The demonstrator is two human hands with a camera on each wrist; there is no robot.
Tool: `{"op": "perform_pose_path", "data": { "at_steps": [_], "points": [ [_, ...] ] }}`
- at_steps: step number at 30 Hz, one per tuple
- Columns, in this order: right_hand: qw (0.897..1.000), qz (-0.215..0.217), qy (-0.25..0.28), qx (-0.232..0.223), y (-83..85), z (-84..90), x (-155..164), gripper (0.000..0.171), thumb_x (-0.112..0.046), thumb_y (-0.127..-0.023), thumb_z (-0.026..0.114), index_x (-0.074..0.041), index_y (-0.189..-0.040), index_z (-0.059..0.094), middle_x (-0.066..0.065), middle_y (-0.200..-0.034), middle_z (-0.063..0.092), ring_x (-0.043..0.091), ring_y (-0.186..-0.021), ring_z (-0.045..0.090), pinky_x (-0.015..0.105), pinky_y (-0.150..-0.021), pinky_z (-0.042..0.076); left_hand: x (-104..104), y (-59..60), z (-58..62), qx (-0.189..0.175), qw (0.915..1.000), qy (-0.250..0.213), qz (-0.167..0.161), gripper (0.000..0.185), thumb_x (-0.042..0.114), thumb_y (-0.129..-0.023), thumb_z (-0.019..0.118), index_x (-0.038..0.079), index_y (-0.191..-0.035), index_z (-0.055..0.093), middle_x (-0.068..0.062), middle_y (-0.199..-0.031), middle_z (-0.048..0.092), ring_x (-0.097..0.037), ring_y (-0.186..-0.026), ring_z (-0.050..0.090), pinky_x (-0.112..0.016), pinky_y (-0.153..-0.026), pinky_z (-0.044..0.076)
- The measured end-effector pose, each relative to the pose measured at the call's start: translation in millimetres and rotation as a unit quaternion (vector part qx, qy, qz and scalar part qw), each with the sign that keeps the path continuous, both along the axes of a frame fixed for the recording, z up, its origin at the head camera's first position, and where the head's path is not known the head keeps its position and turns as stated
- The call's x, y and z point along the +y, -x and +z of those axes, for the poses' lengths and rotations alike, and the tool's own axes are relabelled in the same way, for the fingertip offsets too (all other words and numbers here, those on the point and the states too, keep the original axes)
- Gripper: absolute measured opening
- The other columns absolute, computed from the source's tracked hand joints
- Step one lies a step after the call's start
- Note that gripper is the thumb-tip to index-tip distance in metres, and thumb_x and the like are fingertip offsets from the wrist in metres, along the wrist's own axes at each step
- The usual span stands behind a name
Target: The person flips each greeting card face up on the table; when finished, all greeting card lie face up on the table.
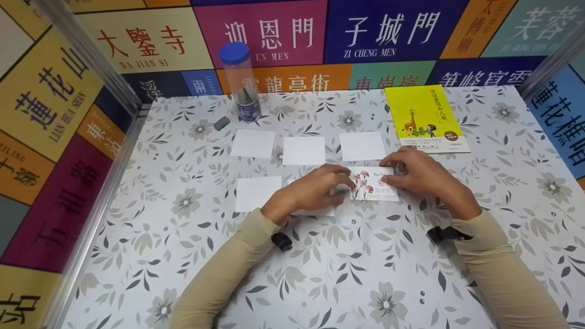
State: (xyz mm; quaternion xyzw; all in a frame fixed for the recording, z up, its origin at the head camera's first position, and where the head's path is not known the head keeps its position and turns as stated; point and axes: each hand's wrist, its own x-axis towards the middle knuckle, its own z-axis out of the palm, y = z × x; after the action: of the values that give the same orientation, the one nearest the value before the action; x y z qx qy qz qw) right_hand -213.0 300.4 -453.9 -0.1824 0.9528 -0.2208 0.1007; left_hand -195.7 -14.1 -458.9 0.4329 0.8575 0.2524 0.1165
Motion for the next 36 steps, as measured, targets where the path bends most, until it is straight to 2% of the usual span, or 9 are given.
{"op": "perform_pose_path", "data": {
  "at_steps": [3,5,8,12,15,19,27,33,36],
  "points": [
    [1.0,-0.003,0.006,0.002,-0.9,2.1,-3.1,0.037,-0.03,-0.097,0.083,-0.014,-0.129,0.077,0.011,-0.114,0.068,0.028,-0.1,0.06,0.042,-0.084,0.046,-15.6,4.1,5.1,-0.013,0.9999,-0.009,0.005,0.036,0.015,-0.103,0.073,0.009,-0.139,0.072,-0.015,-0.156,0.06,-0.031,-0.151,0.05,-0.043,-0.132,0.035],
    [1.0,-0.006,0.019,0.007,-2.0,3.2,-8.2,0.035,-0.029,-0.098,0.081,-0.014,-0.13,0.077,0.01,-0.114,0.07,0.028,-0.101,0.061,0.043,-0.085,0.048,-30.1,5.9,6.6,-0.019,0.9996,-0.012,0.017,0.039,0.016,-0.101,0.076,0.008,-0.139,0.071,-0.013,-0.152,0.064,-0.031,-0.146,0.054,-0.043,-0.128,0.038],
    [0.998,0.011,0.051,0.018,-5.2,2.7,-23.3,0.032,-0.026,-0.101,0.078,-0.013,-0.13,0.076,0.008,-0.112,0.072,0.027,-0.101,0.064,0.044,-0.088,0.05,-54.3,5.0,7.5,-0.024,0.9989,-0.003,0.04,0.047,0.024,-0.096,0.085,0.008,-0.138,0.072,-0.009,-0.145,0.068,-0.029,-0.137,0.058,-0.042,-0.122,0.043],
    [0.994,0.076,0.078,0.015,-8.6,-2.5,-55.0,0.032,-0.026,-0.101,0.079,-0.011,-0.129,0.076,0.007,-0.108,0.072,0.024,-0.097,0.066,0.043,-0.086,0.055,-80.0,0.3,7.4,-0.016,0.9976,0.018,0.065,0.065,0.035,-0.082,0.097,0.012,-0.137,0.073,-0.007,-0.14,0.068,-0.028,-0.129,0.059,-0.042,-0.115,0.047],
    [0.99,0.118,0.079,0.003,-9.7,-5.7,-79.5,0.035,-0.028,-0.099,0.082,-0.012,-0.129,0.075,0.006,-0.106,0.072,0.022,-0.094,0.066,0.041,-0.084,0.056,-90.2,-2.6,6.5,-0.008,0.9958,0.035,0.084,0.074,0.039,-0.074,0.101,0.015,-0.138,0.073,-0.006,-0.138,0.066,-0.027,-0.125,0.057,-0.042,-0.112,0.05],
    [0.987,0.143,0.074,-0.009,-9.1,-5.1,-104.6,0.043,-0.031,-0.095,0.085,-0.011,-0.131,0.074,0.007,-0.112,0.072,0.024,-0.098,0.066,0.041,-0.089,0.054,-92.9,-2.7,5.4,-0.001,0.9931,0.046,0.107,0.077,0.041,-0.074,0.101,0.015,-0.14,0.071,-0.007,-0.134,0.066,-0.027,-0.122,0.059,-0.043,-0.11,0.051],
    [0.992,0.124,0.017,-0.031,-4.2,1.2,-130.4,0.074,-0.042,-0.08,0.097,-0.009,-0.138,0.064,0.011,-0.127,0.064,0.028,-0.118,0.06,0.046,-0.104,0.053,-90.7,2.6,1.6,-0.009,0.9915,0.036,0.124,0.078,0.04,-0.076,0.1,0.011,-0.14,0.069,-0.01,-0.131,0.066,-0.026,-0.123,0.059,-0.042,-0.111,0.051],
    [0.992,0.116,0.016,-0.044,-2.9,1.2,-133.6,0.074,-0.04,-0.077,0.099,-0.009,-0.134,0.062,0.012,-0.129,0.059,0.03,-0.122,0.055,0.047,-0.108,0.051,-90.1,2.7,-1.1,-0.027,0.9903,0.026,0.134,0.085,0.038,-0.074,0.102,0.008,-0.146,0.067,-0.012,-0.132,0.061,-0.026,-0.124,0.055,-0.039,-0.113,0.05],
    [0.992,0.116,0.027,-0.041,-3.4,1.8,-131.3,0.071,-0.037,-0.078,0.099,-0.009,-0.131,0.06,0.011,-0.127,0.059,0.028,-0.116,0.055,0.045,-0.102,0.051,-86.9,1.2,0.7,-0.04,0.9897,0.017,0.137,0.086,0.033,-0.075,0.102,0.006,-0.148,0.064,-0.013,-0.135,0.056,-0.025,-0.123,0.054,-0.038,-0.113,0.05]
  ]
}}
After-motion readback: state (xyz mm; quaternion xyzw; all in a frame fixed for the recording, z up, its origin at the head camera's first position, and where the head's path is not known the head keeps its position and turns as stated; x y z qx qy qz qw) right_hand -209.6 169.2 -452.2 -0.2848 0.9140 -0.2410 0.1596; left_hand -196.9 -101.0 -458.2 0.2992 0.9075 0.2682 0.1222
